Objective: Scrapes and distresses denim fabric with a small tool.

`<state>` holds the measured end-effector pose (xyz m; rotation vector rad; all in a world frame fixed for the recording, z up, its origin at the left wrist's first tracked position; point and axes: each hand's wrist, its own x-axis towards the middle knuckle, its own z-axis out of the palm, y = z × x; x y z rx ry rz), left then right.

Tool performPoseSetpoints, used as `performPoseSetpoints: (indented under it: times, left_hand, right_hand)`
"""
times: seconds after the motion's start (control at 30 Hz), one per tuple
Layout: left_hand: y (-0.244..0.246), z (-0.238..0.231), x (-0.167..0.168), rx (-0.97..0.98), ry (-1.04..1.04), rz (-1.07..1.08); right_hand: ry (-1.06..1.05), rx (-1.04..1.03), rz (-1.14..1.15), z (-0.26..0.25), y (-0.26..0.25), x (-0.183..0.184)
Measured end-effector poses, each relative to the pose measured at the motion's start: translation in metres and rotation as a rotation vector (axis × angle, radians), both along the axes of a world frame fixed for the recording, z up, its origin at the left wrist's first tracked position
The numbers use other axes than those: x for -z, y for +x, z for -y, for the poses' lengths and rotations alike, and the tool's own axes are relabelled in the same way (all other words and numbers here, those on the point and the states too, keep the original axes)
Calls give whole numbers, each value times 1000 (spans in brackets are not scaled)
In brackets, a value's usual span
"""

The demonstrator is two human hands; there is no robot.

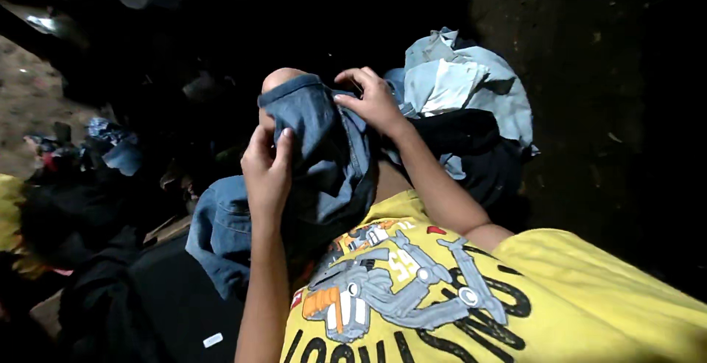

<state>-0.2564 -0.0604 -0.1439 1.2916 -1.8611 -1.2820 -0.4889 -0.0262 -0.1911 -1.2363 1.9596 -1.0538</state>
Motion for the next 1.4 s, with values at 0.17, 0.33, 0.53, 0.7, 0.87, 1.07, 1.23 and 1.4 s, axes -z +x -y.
performPoseSetpoints:
  times: [0.17,0.33,0.53,0.7,0.87,1.07,1.23,1.4]
  left_hand:
    - [23,-29,7,-178,-6,174]
    - [49,-32,2,-170,124,201]
    - [46,-8,7,-57,26,326]
    - [12,32,3,25,-48,351]
    - [-4,46,13,-44,-171,273]
    - [-10,49,16,-141,-96,-107]
    - [-15,45,9,-157,135,-423]
    - [-18,36,7,-136,158,-447]
  right_hand:
    - [-311,-83,-143,21,34,-20]
    - [-253,-294,-198,26,67,-10]
    - [-131,-131,-207,12,41,-11]
    - [21,-108,-254,13,28,-16]
    - [-161,-149,-220,11,47,-41]
    - [-227,-421,-218,17,69,-29]
    - [-291,-371,-183,19,67,-23]
    - [-260,-352,-166,14,59,-20]
